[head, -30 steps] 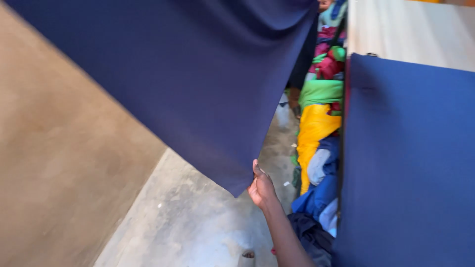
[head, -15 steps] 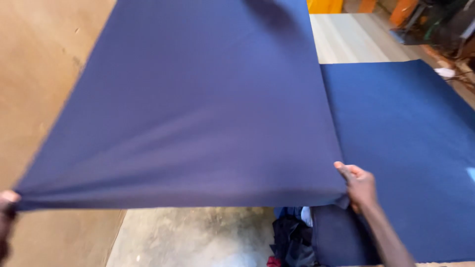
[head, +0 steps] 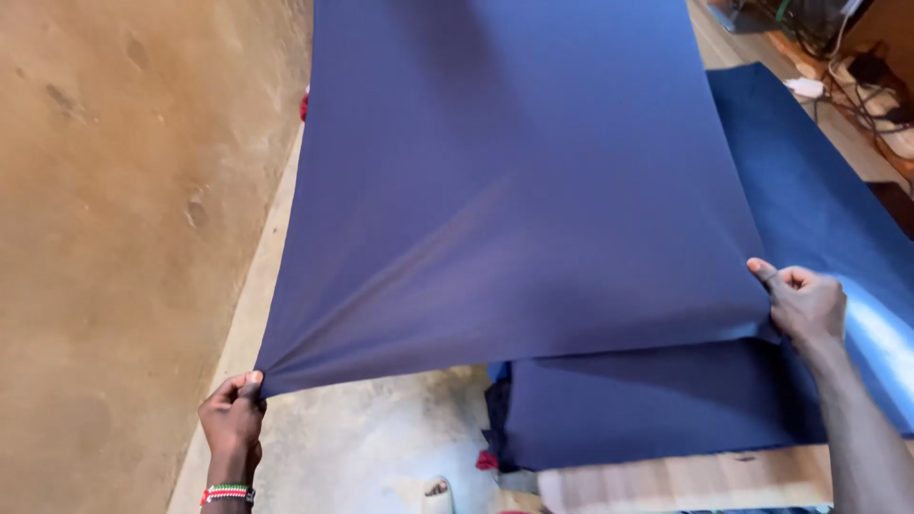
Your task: The person folds a large piece of dark blue fabric on a wooden table. They smooth the fabric, fold it in half, and then fold it again, repeating the process to create a smaller, neat stack.
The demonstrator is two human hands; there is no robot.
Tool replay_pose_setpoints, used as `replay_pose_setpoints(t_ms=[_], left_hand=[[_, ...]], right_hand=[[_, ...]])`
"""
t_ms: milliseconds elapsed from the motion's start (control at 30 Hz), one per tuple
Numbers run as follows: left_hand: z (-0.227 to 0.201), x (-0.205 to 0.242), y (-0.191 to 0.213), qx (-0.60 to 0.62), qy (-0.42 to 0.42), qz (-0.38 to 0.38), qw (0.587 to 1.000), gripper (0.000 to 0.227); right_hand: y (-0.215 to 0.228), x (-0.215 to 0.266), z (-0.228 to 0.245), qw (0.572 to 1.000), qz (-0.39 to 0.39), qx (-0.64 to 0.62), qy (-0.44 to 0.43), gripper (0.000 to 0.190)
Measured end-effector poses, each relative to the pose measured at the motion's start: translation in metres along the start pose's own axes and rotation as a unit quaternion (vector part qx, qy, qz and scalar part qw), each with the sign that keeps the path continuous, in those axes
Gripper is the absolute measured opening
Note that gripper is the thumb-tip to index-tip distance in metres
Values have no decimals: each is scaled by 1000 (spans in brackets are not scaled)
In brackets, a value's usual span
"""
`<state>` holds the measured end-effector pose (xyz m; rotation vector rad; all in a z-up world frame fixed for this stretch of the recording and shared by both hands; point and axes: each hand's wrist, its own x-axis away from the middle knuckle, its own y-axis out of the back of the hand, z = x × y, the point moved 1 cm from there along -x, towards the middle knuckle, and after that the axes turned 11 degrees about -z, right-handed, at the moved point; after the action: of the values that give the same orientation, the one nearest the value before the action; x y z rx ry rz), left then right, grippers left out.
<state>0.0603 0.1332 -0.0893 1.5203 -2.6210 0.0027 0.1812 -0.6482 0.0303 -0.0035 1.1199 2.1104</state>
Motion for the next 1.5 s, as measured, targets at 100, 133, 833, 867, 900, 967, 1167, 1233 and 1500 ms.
replay_pose_setpoints(t_ms=[100, 133, 833, 867, 900, 967, 1167, 1233, 1500], left_hand=[[5, 47, -38, 6, -13, 14, 1000, 9], [8, 56, -44, -1, -9, 19, 1000, 9], [22, 236, -105, -140, -104, 65, 982, 19], [15, 246, -103, -142, -111, 84, 980, 19], [9, 255, -102, -144, -117, 102, 977, 19], [16, 259, -98, -145, -108, 100, 978, 19], [18, 276, -99, -168, -81, 98, 978, 17], [21, 280, -100, -162, -73, 94, 980, 19], [9, 308, -127, -99, -81, 113, 985, 16]], right_hand=[[15, -47, -47, 994, -31, -26, 104, 68], [18, -68, -72, 995, -27, -18, 98, 68], [109, -156, -225, 996, 63, 43, 38, 53], [109, -156, -233, 997, 70, 37, 25, 43], [108, -154, -242, 996, 77, 32, 13, 33], [111, -149, -252, 995, 92, 48, 10, 32], [115, -144, -283, 993, 72, 92, 10, 27], [116, -146, -286, 991, 64, 118, 4, 30], [142, -153, -286, 998, 50, 27, 27, 22]])
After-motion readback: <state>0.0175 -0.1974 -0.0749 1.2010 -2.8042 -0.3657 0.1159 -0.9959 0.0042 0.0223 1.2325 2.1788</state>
